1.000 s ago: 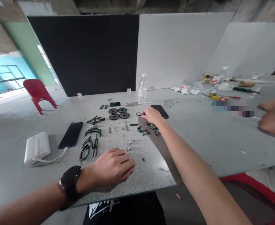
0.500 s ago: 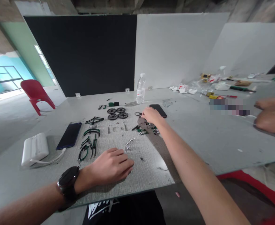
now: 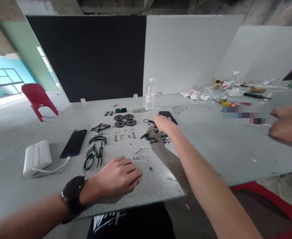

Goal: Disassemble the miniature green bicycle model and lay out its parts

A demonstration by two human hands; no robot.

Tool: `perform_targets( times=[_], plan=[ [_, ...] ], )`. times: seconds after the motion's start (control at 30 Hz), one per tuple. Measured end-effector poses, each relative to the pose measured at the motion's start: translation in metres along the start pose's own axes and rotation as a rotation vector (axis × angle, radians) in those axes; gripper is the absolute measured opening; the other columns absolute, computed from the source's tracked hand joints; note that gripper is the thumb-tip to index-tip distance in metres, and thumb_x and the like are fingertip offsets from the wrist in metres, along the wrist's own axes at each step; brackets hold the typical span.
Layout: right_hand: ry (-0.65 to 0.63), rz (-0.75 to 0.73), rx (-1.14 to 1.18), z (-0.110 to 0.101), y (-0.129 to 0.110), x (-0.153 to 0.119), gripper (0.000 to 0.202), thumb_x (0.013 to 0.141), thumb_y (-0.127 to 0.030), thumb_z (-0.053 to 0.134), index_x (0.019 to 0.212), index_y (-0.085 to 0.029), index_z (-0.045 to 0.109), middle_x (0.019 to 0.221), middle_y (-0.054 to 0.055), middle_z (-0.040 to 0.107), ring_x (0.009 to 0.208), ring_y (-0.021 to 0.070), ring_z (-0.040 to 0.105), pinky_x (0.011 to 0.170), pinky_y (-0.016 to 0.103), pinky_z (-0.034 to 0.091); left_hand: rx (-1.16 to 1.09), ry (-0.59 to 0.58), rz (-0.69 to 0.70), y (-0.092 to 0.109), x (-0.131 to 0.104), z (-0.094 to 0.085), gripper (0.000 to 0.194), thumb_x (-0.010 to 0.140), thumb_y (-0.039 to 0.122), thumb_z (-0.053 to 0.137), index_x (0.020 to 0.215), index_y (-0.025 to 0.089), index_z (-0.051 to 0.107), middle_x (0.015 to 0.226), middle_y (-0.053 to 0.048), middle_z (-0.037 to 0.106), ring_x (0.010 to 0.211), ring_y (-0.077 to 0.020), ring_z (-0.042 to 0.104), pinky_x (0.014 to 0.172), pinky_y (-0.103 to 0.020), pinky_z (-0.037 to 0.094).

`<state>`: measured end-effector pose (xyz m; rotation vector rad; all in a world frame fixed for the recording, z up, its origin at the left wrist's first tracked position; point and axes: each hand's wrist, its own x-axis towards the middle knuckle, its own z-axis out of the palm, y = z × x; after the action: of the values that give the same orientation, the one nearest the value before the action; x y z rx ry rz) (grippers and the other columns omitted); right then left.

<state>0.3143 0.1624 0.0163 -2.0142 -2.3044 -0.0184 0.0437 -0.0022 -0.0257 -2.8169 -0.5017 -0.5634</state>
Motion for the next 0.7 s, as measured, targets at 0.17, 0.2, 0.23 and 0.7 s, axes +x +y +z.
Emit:
perform_targets(
  times=[0.17,0.2,0.23,0.7],
  plan=[
    [0.077,0.022,0.007,-0.014,-0.004,-0.013,0.034,0.092,-0.021,0.048,0.125,-0.015,0.055,0.103,0.019,0.067,0.083,0.0257,0.063,0.075,0.037,0.045,0.010,0.024,0.004,0.000,0.000,0.001,0.017,0.100,0.027,0.049,0.089,0.018,0.058,0.077,0.000,0.060,0.072,-0.0165,0.055,0.061,-0.032,0.040],
    [0.110,-0.006,0.052,-0.017,-0.006,-0.014,0.032,0.095,-0.023,0.044,0.124,-0.017,0.055,0.101,0.016,0.067,0.078,0.0232,0.062,0.072,0.035,0.044,0.011,0.025,0.005,0.000,0.000,0.001,0.017,0.100,0.027,0.048,0.089,0.018,0.058,0.077,0.000,0.060,0.073,-0.0164,0.055,0.061,-0.031,0.040],
    [0.139,-0.042,0.106,-0.018,-0.010,-0.014,0.032,0.097,-0.025,0.040,0.123,-0.019,0.056,0.098,0.014,0.068,0.073,0.0209,0.060,0.069,0.034,0.043,0.012,0.025,0.005,0.000,0.000,0.002,0.017,0.100,0.027,0.048,0.089,0.018,0.058,0.077,0.000,0.060,0.073,-0.0163,0.056,0.061,-0.031,0.040],
    [0.048,-0.651,0.366,-0.005,-0.113,-0.028,0.023,0.096,-0.025,0.052,0.093,-0.024,0.075,0.100,0.006,0.075,0.091,0.0210,0.065,0.079,0.035,0.046,0.016,0.062,0.017,-0.001,-0.001,0.005,0.020,0.100,0.028,0.048,0.085,0.018,0.057,0.076,-0.001,0.060,0.071,-0.0161,0.056,0.059,-0.031,0.040]
  ],
)
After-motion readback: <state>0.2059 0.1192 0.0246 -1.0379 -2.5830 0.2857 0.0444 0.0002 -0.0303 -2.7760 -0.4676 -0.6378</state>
